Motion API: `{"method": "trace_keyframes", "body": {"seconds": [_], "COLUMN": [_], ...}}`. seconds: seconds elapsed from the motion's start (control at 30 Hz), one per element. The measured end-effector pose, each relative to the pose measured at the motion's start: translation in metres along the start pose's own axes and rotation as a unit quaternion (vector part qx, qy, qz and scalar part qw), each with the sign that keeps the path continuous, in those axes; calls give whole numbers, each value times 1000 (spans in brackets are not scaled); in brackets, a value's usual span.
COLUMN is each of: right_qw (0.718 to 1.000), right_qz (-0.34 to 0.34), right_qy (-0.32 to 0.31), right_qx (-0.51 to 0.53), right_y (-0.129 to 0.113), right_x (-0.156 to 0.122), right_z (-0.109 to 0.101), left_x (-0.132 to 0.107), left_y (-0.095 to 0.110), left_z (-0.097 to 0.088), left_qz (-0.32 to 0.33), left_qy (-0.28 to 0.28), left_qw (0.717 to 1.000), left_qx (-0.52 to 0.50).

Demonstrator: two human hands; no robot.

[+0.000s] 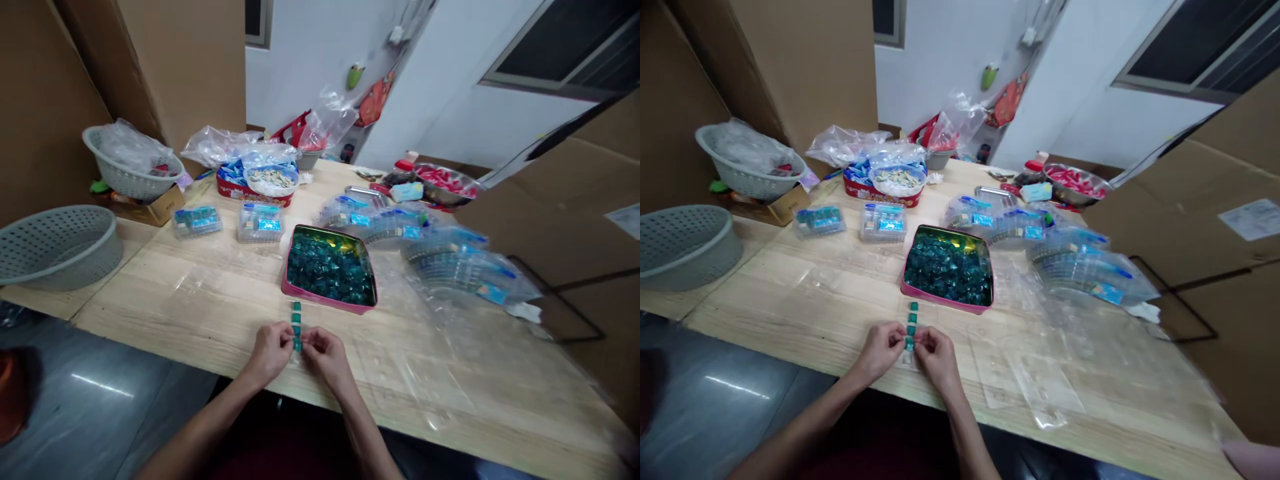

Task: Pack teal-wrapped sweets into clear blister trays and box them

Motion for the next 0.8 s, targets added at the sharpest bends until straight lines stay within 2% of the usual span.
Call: {"method": "trace_keyframes", "body": {"seconds": [0.17, 0.33, 0.47, 0.63, 0.73, 0.8], "right_qw": [991, 962, 946, 951, 956, 949], "right_qz": [-40, -83, -111, -109, -131, -167], "right_qy": [8, 12, 10, -51, -58, -21], "right_qx": [-131, -259, -303, -286, -258, -265], "right_y": [6, -2, -4, -10, -29, -47], "right_x": [8, 6, 5, 7, 16, 30], "right_z": [-4, -2, -2, -10, -25, -37], "left_x": [1, -4, -8, -12, -10, -7], "left_y": [8, 14, 20, 28, 29, 28], "left_z": [8, 9, 9, 14, 15, 14], "left_qz": [43, 48, 39, 67, 63, 64], "left_qy": [0, -21, -4, -18, -29, -30], "left_qw": [984, 966, 970, 973, 973, 973], "left_qx": [172, 253, 239, 220, 220, 220]}}
Point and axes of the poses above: each hand's wrist, its own x-axis towards the middle knuckle, its own z-axis out of the palm, y = z × x, the point moved 2 cm from there along x, towards the middle knuckle, and after that the axes turned 5 degrees about x, right-handed, at the moved point
